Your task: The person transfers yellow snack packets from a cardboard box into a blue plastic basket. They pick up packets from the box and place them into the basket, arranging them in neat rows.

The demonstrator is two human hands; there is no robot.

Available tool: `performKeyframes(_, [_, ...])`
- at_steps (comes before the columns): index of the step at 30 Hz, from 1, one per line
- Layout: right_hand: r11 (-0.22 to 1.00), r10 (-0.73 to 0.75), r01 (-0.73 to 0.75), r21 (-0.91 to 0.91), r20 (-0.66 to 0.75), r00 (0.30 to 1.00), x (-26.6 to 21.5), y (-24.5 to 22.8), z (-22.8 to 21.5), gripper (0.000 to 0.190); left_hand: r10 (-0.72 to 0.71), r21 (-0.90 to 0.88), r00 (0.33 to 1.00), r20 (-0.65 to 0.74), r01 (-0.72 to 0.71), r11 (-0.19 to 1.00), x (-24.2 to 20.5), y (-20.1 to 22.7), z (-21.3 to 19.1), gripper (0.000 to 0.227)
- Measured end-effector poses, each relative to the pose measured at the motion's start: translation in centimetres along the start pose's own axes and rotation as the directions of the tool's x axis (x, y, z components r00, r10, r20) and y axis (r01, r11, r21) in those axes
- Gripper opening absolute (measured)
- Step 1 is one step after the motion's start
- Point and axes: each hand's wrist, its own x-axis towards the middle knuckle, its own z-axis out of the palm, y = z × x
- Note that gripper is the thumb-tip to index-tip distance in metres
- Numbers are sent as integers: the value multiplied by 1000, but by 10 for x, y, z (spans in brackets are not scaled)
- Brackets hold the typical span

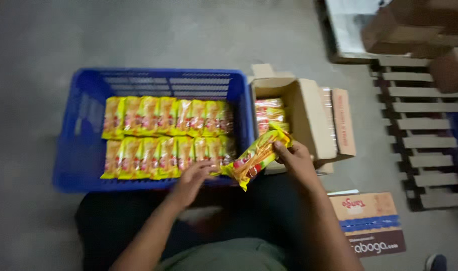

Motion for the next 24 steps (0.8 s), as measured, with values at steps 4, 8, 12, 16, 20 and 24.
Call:
performKeyframes(4, [991,-18,46,-127,213,977,-7,-5,36,27,-8,-95,995,104,18,995,-24,32,13,51])
performKeyframes(8, [997,-3,28,-78,306,952,-6,1,63,21,2,-6,995,96,-2,1000,-40,57,24,35])
performKeyframes(12, [980,-36,101,-174,343,939,12,19,66,22,-6,-48,1000,19,7,999,-41,42,13,26])
performKeyframes(16, [999,-50,41,35,312,949,7,9,91,37,-23,-70,997,-80,17,997,-34,26,-10,26])
performKeyframes(20, [669,-89,191,-718,178,980,65,87,58,44,-4,4,971,-239,5,1000,-15,2,-37,24])
performKeyframes(24, [76,-324,190,-979,156,933,69,126,59,60,-199,-230,896,-397,113,967,4,4,-59,28])
